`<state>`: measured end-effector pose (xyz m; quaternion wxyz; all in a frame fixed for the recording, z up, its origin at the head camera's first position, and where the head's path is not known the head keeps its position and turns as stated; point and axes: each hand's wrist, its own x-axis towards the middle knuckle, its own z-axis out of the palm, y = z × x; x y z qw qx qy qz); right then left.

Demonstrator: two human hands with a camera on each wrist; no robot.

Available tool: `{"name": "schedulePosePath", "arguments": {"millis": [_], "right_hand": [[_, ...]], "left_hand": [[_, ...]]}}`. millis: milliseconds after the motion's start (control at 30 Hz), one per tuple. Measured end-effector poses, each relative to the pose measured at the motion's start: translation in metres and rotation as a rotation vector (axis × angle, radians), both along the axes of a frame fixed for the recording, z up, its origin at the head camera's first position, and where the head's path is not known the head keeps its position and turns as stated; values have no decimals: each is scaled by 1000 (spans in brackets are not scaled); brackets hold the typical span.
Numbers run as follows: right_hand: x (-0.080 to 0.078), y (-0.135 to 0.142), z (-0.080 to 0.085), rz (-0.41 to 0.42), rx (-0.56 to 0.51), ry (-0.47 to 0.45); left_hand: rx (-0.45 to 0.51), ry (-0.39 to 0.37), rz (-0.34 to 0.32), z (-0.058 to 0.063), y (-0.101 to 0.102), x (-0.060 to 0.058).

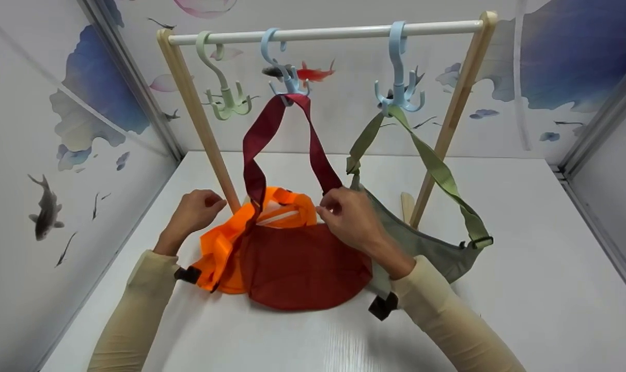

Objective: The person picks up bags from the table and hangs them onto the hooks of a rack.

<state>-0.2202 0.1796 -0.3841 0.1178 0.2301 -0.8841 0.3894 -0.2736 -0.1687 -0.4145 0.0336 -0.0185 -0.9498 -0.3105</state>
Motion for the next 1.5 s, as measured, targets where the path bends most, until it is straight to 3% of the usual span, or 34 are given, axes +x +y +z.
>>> {"name": "schedulePosePath", "arguments": {"millis": [100,400,700,867,1100,1500], "right_hand": [[-1,-3,-7,26,1,9],[-3,-10,-21,49,24,1],[-1,-11,-24,80,28,-42],[0,-11,-27,152,49,-43],[0,-12,-30,226,118,-30],[1,-15,-34,260,138,-78]], "left_hand": [[-22,-10,1,-4,-2,-1],[-58,-135,18,-15,-6,-5],[-38,-338,-23,-29,-9,-8],[-8,-417,-19,-37,-10,-10],[-52,-392,-67,-40,-11,-12],[-10,-431,-55,-44,-10,-12]]}}
